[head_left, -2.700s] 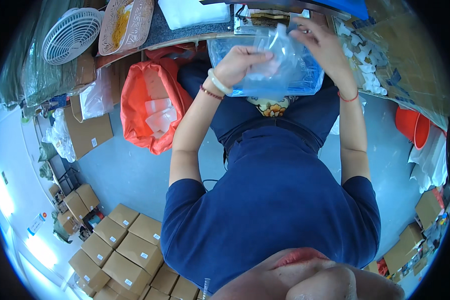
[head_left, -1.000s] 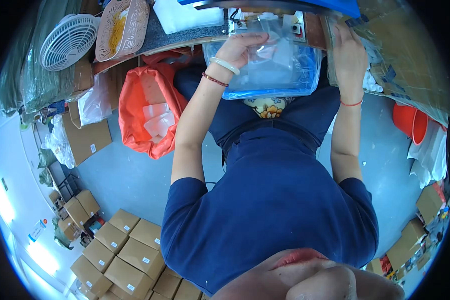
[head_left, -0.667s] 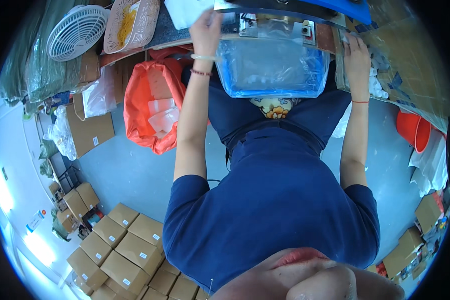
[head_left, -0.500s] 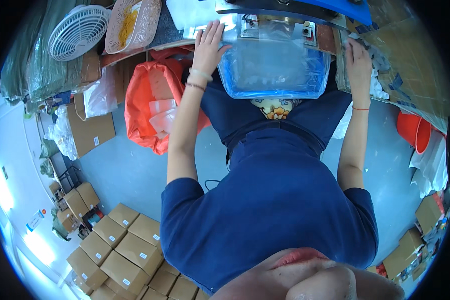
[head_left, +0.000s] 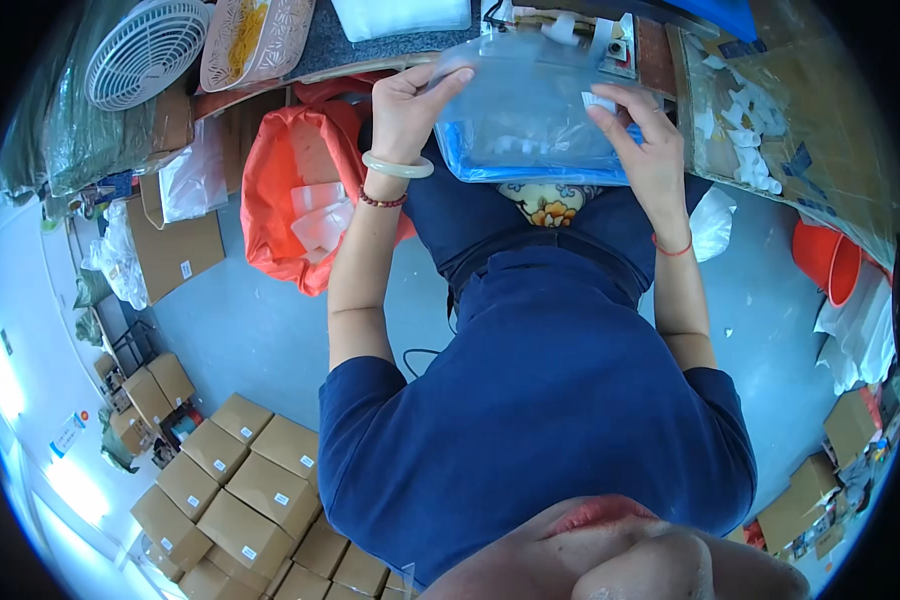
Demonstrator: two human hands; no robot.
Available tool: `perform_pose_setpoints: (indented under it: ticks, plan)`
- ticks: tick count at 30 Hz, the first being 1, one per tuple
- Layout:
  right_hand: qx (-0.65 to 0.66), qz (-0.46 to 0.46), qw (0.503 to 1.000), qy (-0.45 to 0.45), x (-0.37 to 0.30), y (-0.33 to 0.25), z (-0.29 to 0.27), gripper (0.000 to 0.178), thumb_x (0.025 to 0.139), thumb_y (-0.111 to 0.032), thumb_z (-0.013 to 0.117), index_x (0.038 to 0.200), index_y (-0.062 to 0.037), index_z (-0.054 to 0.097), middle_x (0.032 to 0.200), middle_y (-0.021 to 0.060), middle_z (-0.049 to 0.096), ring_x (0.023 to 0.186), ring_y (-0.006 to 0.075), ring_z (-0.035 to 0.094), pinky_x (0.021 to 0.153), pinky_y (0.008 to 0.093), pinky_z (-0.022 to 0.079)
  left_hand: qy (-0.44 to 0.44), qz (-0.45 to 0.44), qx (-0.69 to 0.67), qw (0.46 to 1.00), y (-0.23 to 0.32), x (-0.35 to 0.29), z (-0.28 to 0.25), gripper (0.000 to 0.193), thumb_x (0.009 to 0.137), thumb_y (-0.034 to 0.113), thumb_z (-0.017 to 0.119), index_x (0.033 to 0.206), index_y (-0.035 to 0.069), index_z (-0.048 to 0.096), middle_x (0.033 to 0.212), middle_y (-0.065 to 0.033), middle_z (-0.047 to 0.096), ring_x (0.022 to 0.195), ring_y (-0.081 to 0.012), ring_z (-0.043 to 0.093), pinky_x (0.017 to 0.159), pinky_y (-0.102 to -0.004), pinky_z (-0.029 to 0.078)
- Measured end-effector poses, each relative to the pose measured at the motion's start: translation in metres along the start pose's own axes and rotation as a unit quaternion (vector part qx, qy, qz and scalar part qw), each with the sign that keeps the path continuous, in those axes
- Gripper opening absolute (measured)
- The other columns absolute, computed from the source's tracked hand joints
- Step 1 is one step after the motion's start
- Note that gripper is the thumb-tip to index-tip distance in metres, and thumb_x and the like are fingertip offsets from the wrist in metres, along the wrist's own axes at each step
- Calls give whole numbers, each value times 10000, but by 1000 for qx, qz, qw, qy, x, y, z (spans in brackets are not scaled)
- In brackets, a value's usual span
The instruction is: Placing small white items into plastic containers at a workstation.
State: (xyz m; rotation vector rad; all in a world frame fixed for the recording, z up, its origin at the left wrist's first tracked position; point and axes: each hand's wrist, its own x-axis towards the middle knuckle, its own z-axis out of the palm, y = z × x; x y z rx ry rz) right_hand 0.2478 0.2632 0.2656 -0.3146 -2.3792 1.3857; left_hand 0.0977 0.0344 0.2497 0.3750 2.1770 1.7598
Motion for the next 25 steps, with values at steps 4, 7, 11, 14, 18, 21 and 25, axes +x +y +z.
perform_pose_setpoints:
  ticks: [4,7,11,14,18,21,25]
  plan:
    - [30,-33,999,-20,9,-9,5,245,876,-148,722,1097,-49,689,1004,39,670,748,114,537,707,242,465,178,391,312,847,-11,17,-6,218,833,7,669,1048,26,700,1048,-114,718,1003,-254,682,891,-344,523]
    - [33,-32,997,-61,4,-4,14,241,874,-147,721,1091,-48,690,1006,48,673,746,125,544,702,250,470,143,400,427,798,-74,46,-17,273,845,25,640,1114,57,672,1136,-115,690,1106,-268,641,982,-411,477]
    - [28,-6,997,-65,-7,-2,13,240,862,-145,728,1078,-46,693,1006,55,680,746,149,565,703,261,478,106,228,309,917,-70,27,-13,159,849,59,691,997,39,743,962,-99,741,902,-190,711,802,-289,532]
    - [58,-11,994,-90,-18,5,21,246,847,-140,741,1070,-45,694,1011,59,685,755,155,580,720,262,482,75,110,161,978,-35,7,-5,159,830,90,749,966,7,753,878,-69,748,777,-94,666,716,-231,514]
    - [64,-57,996,-18,7,-16,13,246,838,-106,748,1070,-39,704,1016,55,696,831,152,611,773,266,491,-15,34,34,999,2,-12,8,202,831,117,772,986,-11,747,869,-41,738,780,-55,621,713,-204,495]
    - [47,-140,989,9,31,-42,-1,232,847,-95,737,1071,-38,710,1032,66,702,898,166,633,804,267,499,-55,23,4,998,12,-19,17,201,836,121,771,987,-9,748,862,-38,736,779,-54,618,711,-196,489]
    - [-22,-192,981,-23,34,-35,0,216,867,-115,726,1072,-47,716,1107,74,698,969,216,645,865,291,501,-101,4,9,995,27,-25,26,206,850,143,760,1007,9,752,870,-41,741,776,-46,608,735,-192,486]
